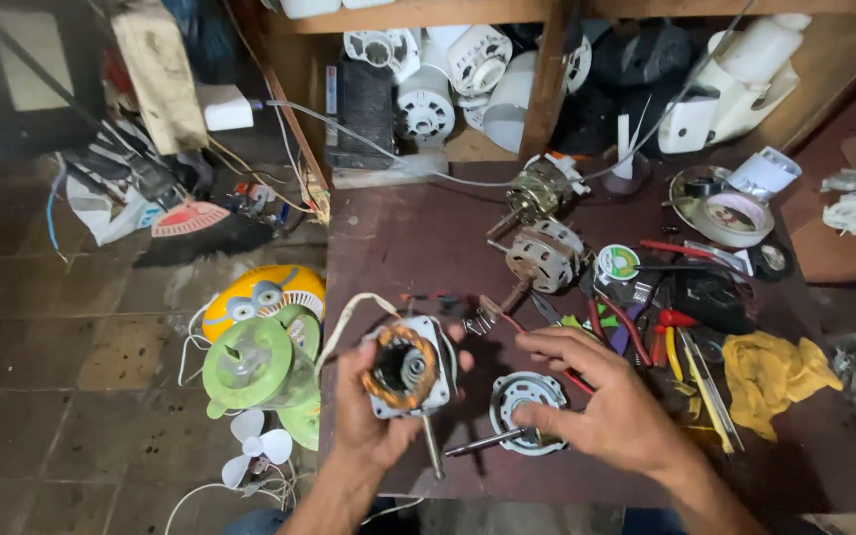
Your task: Disassembling an electric motor to inspect the stator and internal windings on a repair bench.
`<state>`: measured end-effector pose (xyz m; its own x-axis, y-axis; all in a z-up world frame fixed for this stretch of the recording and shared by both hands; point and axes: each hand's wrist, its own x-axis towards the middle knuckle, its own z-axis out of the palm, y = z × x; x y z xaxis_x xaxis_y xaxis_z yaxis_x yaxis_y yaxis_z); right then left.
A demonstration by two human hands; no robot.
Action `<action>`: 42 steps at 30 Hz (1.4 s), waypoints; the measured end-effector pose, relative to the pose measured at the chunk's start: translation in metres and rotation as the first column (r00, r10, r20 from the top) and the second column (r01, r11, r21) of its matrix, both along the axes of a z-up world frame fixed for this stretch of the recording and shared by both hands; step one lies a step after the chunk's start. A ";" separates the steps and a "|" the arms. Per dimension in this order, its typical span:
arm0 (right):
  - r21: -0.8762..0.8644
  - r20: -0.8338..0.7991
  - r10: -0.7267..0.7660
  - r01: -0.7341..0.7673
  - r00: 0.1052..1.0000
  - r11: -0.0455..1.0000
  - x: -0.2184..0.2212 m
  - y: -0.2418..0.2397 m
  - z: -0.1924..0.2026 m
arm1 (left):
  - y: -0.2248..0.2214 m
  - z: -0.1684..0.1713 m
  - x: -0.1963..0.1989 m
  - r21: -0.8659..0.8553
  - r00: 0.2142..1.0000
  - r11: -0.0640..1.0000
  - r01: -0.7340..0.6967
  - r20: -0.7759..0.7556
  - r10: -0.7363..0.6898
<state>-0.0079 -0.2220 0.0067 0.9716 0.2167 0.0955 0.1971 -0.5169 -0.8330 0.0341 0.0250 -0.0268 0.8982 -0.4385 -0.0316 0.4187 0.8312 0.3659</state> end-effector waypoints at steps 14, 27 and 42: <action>0.065 0.602 -0.020 -0.024 0.798 0.998 -0.024 0.032 -0.012 | -0.006 -0.023 -0.016 -0.197 0.942 0.921 0.337 0.062 -0.331; -0.125 0.799 -0.062 0.267 0.598 0.956 -0.035 0.078 -0.017 | -0.042 -0.013 -0.036 0.476 0.960 0.863 -0.168 0.278 0.033; -0.065 0.851 -0.091 0.275 0.517 0.959 -0.030 0.083 -0.015 | -0.039 0.004 -0.043 0.473 0.984 0.881 0.005 0.155 -0.088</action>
<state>-0.0377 -0.1387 -0.0083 0.4840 0.1455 0.8629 0.6354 -0.7364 -0.2323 -0.0090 -0.0137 -0.0232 0.8874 -0.4509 -0.0959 0.3508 0.5255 0.7751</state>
